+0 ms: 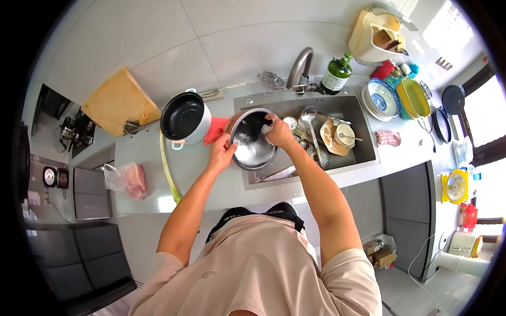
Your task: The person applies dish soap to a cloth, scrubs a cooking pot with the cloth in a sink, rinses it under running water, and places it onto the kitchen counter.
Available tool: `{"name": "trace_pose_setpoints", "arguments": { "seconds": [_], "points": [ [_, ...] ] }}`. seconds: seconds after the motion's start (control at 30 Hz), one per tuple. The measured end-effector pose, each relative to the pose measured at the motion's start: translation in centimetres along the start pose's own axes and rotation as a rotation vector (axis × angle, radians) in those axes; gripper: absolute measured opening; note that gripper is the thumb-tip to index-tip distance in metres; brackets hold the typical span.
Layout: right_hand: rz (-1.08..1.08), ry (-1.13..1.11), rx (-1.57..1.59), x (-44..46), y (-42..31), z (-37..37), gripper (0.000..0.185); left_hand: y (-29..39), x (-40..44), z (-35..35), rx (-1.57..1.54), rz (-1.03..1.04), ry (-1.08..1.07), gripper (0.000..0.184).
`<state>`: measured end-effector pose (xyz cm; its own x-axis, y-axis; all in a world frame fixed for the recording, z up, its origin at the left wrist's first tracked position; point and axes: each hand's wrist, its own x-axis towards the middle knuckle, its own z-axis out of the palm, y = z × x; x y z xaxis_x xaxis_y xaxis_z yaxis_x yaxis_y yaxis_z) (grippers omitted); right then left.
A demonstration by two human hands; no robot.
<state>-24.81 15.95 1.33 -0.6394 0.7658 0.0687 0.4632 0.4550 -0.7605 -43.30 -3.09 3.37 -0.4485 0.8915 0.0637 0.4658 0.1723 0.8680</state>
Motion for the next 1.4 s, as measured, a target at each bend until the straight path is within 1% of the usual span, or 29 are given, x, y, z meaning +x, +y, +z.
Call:
{"name": "trace_pose_setpoints", "arguments": {
  "seconds": [0.03,0.07,0.1,0.13,0.17,0.2,0.27,0.3,0.33,0.37,0.5,0.57,0.6,0.67,0.73,0.8,0.9,1.0,1.03,1.07,1.1,1.13,1.17,1.2,1.27,1.3,1.33,1.4],
  "points": [
    [0.047,-0.007,0.005,-0.4,-0.3,-0.8,0.055,1.3,0.0,0.5,0.077,0.035,0.049,0.02],
    [0.092,-0.014,0.009,-0.8,-0.6,-1.7,0.058,2.6,0.1,0.6,0.08,0.037,0.041,0.02],
    [0.044,0.039,0.0,-0.7,1.2,-1.2,0.066,3.4,0.1,0.7,0.115,0.111,0.046,0.022],
    [0.046,0.041,0.004,-0.7,1.9,-1.2,0.066,3.9,0.2,0.8,0.151,0.185,0.054,0.024],
    [0.056,0.146,0.061,-0.7,2.5,-1.2,0.068,4.4,0.2,0.8,0.184,0.243,0.058,0.023],
    [0.065,0.25,0.118,-0.8,2.6,-1.5,0.071,4.8,0.1,0.9,0.186,0.244,0.057,0.023],
    [0.058,0.234,0.108,-1.3,3.1,-2.6,0.074,5.4,-0.2,1.3,0.275,0.362,0.053,0.02],
    [0.085,0.207,0.107,-1.9,2.1,-3.7,0.074,5.8,-0.4,1.6,0.275,0.362,0.051,0.02],
    [0.112,0.18,0.106,-2.4,2.2,-4.3,0.074,6.2,-0.7,1.9,0.323,0.431,0.049,0.018],
    [0.109,0.155,0.13,-2.7,2.1,-4.8,0.071,6.4,-1.0,2.2,0.37,0.498,0.049,0.016],
    [0.037,0.175,0.1,-4.4,2.5,-5.6,0.064,7.5,-2.0,3.3,0.397,0.496,0.04,0.015],
    [-0.002,0.19,0.184,-5.0,2.3,-6.2,0.059,8.0,-2.2,3.7,0.423,0.542,0.055,0.015],
    [0.001,0.186,0.186,-4.9,3.0,-6.0,0.059,8.0,-2.2,3.9,0.424,0.537,0.053,0.015],
    [-0.077,0.25,0.158,-5.0,4.4,-5.5,0.059,8.0,-2.4,4.4,0.458,0.541,0.064,0.008],
    [-0.036,0.222,0.195,-5.6,4.4,-5.9,0.06,7.8,-2.5,4.9,0.472,0.543,0.059,0.008],
    [-0.098,0.304,0.129,-5.7,4.4,-6.0,0.059,7.3,-2.5,5.2,0.486,0.552,0.051,0.008],
    [-0.042,0.287,0.155,-6.0,4.7,-6.5,0.059,6.8,-2.0,5.9,0.514,0.569,0.036,0.008],
    [-0.001,0.298,0.11,-5.8,4.9,-6.3,0.059,6.4,-1.5,6.4,0.52,0.563,0.037,0.009],
    [0.028,0.282,0.139,-5.5,5.1,-6.2,0.064,6.3,-1.2,6.7,0.464,0.542,0.064,0.011],
    [0.032,0.288,0.131,-5.2,5.3,-6.2,0.064,6.3,-0.9,6.9,0.406,0.522,0.091,0.014],
    [0.085,0.268,0.14,-5.0,5.1,-6.2,0.067,5.8,-0.6,7.2,0.396,0.529,0.088,0.014],
    [0.138,0.249,0.147,-4.6,5.2,-6.0,0.07,4.7,-0.3,7.8,0.322,0.412,0.118,0.017],
    [0.124,0.259,0.167,-4.4,5.2,-5.8,0.074,3.7,0.0,8.4,0.248,0.293,0.145,0.02],
    [0.2,0.251,0.179,-4.3,5.0,-5.4,0.076,2.3,0.3,9.1,0.235,0.3,0.144,0.02],
    [0.226,0.141,0.086,-3.8,7.1,-3.7,0.077,-1.8,0.7,10.9,-0.02,0.021,0.033,0.023],
    [0.236,0.088,0.057,-4.0,7.6,-3.0,0.072,-4.9,0.9,12.6,-0.202,-0.131,-0.01,0.022],
    [0.276,0.057,0.063,-4.1,8.4,-2.0,0.064,-5.0,0.9,13.0,-0.216,-0.135,-0.014,0.022],
    [0.225,0.073,-0.005,-4.3,9.6,-0.2,0.051,-5.5,1.2,14.4,-0.557,-0.506,0.002,0.02]
  ]
}}
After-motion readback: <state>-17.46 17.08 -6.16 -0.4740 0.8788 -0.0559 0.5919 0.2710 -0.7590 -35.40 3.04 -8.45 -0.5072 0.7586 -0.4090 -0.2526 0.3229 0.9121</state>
